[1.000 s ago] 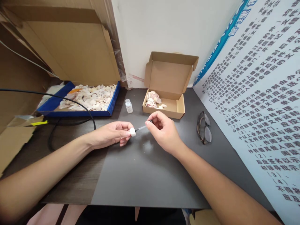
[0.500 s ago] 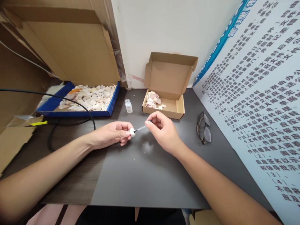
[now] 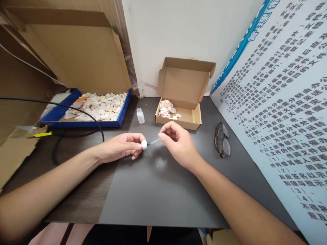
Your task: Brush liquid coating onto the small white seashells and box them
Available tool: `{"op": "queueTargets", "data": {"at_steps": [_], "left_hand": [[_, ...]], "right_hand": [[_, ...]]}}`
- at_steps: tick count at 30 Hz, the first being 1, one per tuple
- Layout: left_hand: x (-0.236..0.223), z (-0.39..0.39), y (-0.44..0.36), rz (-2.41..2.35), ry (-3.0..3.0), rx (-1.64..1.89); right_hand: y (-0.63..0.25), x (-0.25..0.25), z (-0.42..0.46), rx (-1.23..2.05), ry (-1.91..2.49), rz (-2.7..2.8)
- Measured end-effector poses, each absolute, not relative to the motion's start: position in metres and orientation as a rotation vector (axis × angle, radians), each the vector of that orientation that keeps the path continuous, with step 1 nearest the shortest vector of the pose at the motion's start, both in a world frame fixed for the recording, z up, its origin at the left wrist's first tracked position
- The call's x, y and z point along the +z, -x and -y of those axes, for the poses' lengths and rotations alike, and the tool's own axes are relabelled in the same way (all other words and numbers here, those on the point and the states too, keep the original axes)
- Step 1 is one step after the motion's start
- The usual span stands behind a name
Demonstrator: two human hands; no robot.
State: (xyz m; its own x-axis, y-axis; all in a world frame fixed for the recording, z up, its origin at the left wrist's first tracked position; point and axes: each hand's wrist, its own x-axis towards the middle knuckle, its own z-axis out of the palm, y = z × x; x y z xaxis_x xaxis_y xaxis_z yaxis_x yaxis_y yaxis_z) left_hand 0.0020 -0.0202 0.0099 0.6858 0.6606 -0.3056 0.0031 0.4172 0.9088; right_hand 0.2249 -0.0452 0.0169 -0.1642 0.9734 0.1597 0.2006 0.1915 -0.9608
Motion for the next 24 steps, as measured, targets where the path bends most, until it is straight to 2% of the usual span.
{"op": "queueTargets", "data": {"at_steps": [12,24], "left_hand": [[0.0104,0.0196,-0.0018,-0.698,-1.076,0.447],[0.011,0.019,-0.002,-0.696,-1.09,0.426]], "right_hand": [[-0.2248,0.017,0.0448,1.04,1.181,1.541],[-0.2235,0.015,0.0451,1.153,1.09,1.49]]}}
